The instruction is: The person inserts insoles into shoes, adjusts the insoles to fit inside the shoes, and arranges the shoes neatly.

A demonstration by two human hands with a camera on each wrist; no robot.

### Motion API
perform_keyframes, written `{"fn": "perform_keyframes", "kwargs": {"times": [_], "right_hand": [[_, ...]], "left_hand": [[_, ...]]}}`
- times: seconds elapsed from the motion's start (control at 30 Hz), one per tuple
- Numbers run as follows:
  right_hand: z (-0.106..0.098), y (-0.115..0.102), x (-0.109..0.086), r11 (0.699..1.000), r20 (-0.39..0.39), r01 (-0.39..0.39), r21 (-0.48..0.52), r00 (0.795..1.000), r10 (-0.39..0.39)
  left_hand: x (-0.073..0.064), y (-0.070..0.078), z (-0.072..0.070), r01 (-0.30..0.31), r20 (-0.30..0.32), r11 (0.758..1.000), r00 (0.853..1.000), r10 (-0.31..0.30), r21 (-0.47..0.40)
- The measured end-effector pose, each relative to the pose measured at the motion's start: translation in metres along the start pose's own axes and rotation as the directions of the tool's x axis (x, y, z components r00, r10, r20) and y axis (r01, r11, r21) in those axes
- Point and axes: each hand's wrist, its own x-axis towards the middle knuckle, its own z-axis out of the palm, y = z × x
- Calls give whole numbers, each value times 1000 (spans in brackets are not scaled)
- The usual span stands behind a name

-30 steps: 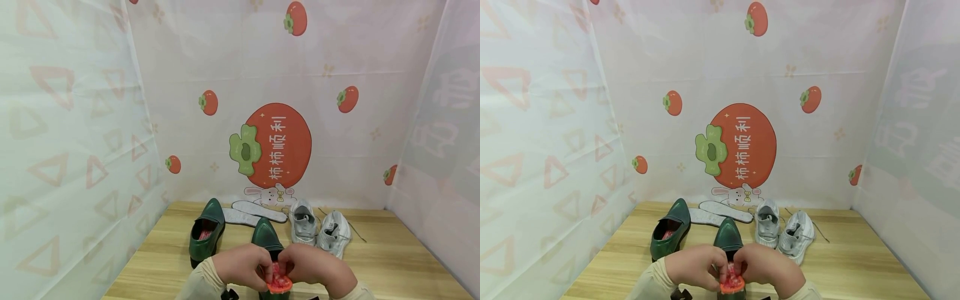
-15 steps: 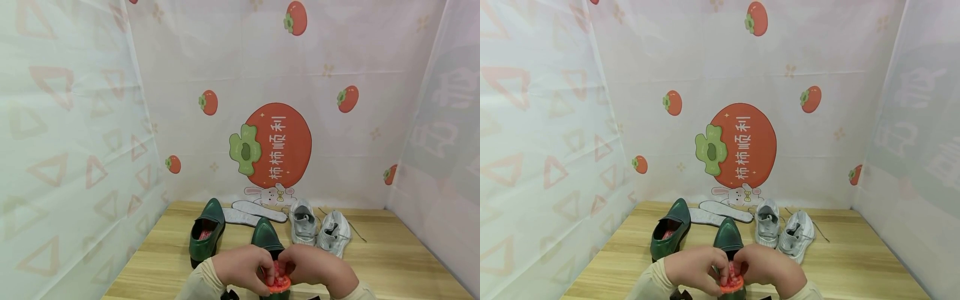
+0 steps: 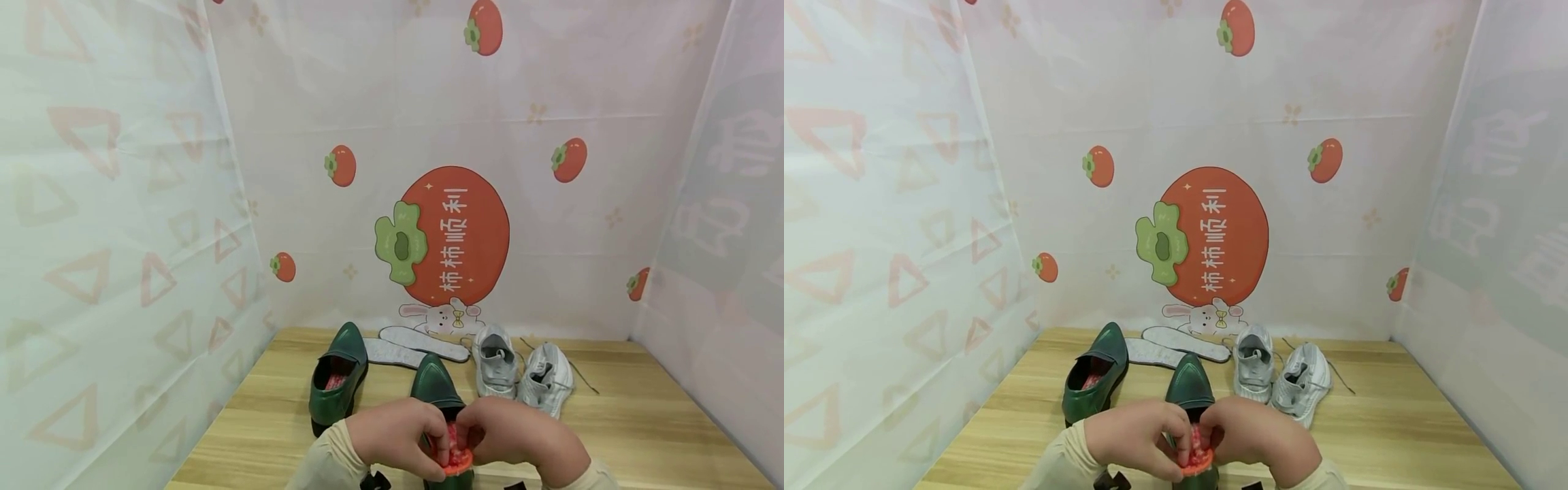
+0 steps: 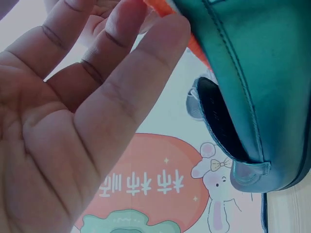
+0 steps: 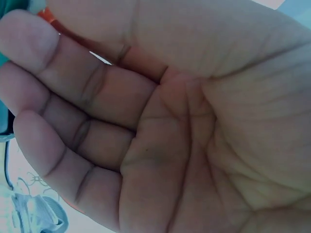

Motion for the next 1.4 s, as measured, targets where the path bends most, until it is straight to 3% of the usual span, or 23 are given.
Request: {"fn": "perform_keyframes", "kwargs": {"times": [0.07,0.3,0.5,0.7,0.97,1.4], "right_hand": [[1,0,1,1000,-5,-10,-8,1000,10],[1,0,1,999,12,-25,30,1000,25],[0,-2,-4,997,24,-30,69,999,28],[1,-4,-4,997,20,-55,47,998,54],[1,-8,-4,994,22,-94,59,995,93],[5,-10,1,987,-9,-159,4,987,159]], "left_hand": [[0,-1,1,3,-4,1000,1000,-3,30],[0,-2,0,22,-10,1000,1000,-22,-5],[2,2,0,6,-14,993,1000,-4,115],[3,1,2,23,-28,991,999,-20,134],[5,3,4,1,-42,981,999,8,195],[10,3,8,76,-105,973,993,-54,219]]}}
